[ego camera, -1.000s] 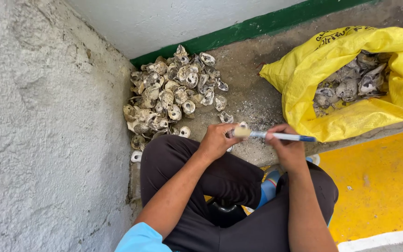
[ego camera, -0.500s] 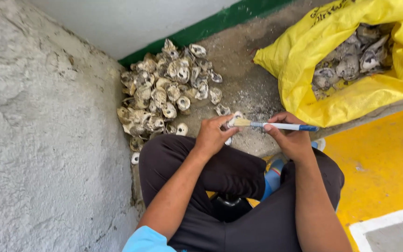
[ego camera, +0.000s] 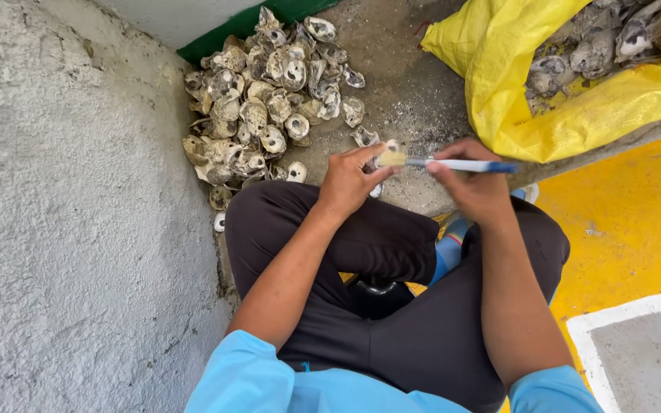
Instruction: The recorder cleans empty oyster shells using a small brush while sitting on a concrete step.
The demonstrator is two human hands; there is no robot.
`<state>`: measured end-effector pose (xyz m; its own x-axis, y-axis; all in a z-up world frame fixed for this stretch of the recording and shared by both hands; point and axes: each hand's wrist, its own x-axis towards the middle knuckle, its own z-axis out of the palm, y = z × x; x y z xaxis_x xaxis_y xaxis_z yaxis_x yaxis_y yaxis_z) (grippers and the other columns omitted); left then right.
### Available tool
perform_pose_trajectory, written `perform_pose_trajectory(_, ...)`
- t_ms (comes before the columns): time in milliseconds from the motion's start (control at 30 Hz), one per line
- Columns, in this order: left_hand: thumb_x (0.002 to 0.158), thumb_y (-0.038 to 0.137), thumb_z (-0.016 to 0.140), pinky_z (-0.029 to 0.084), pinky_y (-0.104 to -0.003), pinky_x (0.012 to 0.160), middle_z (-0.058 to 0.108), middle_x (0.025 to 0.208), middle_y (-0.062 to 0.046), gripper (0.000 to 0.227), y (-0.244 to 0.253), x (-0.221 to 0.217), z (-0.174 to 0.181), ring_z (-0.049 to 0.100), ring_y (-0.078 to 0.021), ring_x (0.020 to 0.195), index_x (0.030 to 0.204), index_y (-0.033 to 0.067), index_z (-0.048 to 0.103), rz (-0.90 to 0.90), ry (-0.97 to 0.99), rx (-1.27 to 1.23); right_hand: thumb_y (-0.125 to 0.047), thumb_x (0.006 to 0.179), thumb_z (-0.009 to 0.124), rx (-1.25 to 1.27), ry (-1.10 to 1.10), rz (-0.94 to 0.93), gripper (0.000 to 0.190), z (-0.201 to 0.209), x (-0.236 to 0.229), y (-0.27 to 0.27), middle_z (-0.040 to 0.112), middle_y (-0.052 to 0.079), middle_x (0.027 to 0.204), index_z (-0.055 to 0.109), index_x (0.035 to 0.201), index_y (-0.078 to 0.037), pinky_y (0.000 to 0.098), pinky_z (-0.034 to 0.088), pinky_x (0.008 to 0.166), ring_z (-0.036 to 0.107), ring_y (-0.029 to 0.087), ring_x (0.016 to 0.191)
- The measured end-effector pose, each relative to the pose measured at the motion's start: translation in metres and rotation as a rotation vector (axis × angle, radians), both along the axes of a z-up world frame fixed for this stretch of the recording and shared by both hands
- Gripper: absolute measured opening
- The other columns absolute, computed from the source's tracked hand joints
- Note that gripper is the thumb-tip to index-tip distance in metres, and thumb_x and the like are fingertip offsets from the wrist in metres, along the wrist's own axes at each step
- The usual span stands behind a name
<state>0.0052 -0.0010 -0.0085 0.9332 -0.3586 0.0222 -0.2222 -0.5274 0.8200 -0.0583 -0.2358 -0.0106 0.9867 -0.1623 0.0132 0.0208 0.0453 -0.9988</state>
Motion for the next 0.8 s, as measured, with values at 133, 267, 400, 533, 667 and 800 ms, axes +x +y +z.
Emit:
perform_pose_trajectory(133,0.081,0.032,0.088,0.063,-0.031,0.078,0.077,0.113,-0.016,0.05,0.0,-0.001,-0.003,0.078,-0.0186,0.089,0.121,0.0053,0.074,-0.018,-0.02,-0.035,-0.011,0.099,0.079,-0.289,-0.087,-0.08,0.016,0.008,-0.001,0.001,0.071,0.003,0.093,0.067,0.104,-0.001,0.0233,0.052,0.073,0.065,0.009,0.082)
perform_pose_trajectory(267,0.08,0.03,0.089,0.063,-0.03,0.075,0.077,0.111,-0.015,0.05,0.001,0.0,-0.006,0.077,-0.0148,0.084,0.121,0.0049,0.074,-0.025,-0.032,-0.045,-0.009,0.095,0.081,-0.268,-0.116,0.089,0.018,0.014,-0.001,0.003,0.069,0.005,0.096,0.068,0.104,0.0,0.0242,0.051,0.075,0.064,0.01,0.087)
perform_pose_trajectory(400,0.077,0.029,0.089,0.06,-0.03,0.065,0.08,0.095,-0.009,0.05,-0.004,0.0,0.005,0.07,-0.0125,0.069,0.121,0.0071,0.076,0.018,0.131,-0.038,-0.009,0.103,0.081,-0.438,-0.134,-0.172,0.016,0.005,0.003,-0.006,0.072,0.004,0.098,0.068,0.108,0.0,0.0238,0.054,0.081,0.067,0.01,0.09)
perform_pose_trajectory(533,0.087,0.024,0.084,0.059,-0.026,0.061,0.074,0.095,-0.009,0.047,0.0,0.007,-0.009,0.063,-0.0089,0.073,0.129,0.0076,0.073,0.038,0.335,-0.321,-0.01,0.102,0.08,-0.093,-0.069,-0.125,0.02,-0.004,0.002,-0.013,0.071,0.002,0.102,0.065,0.111,-0.002,0.0216,0.052,0.081,0.065,0.007,0.092)
perform_pose_trajectory(667,0.096,0.016,0.076,0.066,-0.028,0.075,0.071,0.118,-0.012,0.04,0.005,0.011,-0.022,0.073,-0.0104,0.096,0.131,0.0029,0.062,0.005,0.456,-0.729,-0.011,0.101,0.079,-0.301,-0.067,-0.015,0.019,0.007,0.0,-0.007,0.072,0.004,0.102,0.068,0.113,0.0,0.0221,0.053,0.08,0.066,0.008,0.091)
perform_pose_trajectory(800,0.105,0.014,0.067,0.066,-0.033,0.082,0.067,0.121,-0.017,0.027,0.013,0.017,-0.04,0.072,-0.0175,0.091,0.123,0.0011,0.052,0.019,0.619,-0.902,-0.014,0.101,0.078,-0.187,0.011,0.053,0.026,0.01,0.0,-0.009,0.07,0.004,0.1,0.069,0.122,-0.001,0.0214,0.049,0.077,0.062,0.006,0.087)
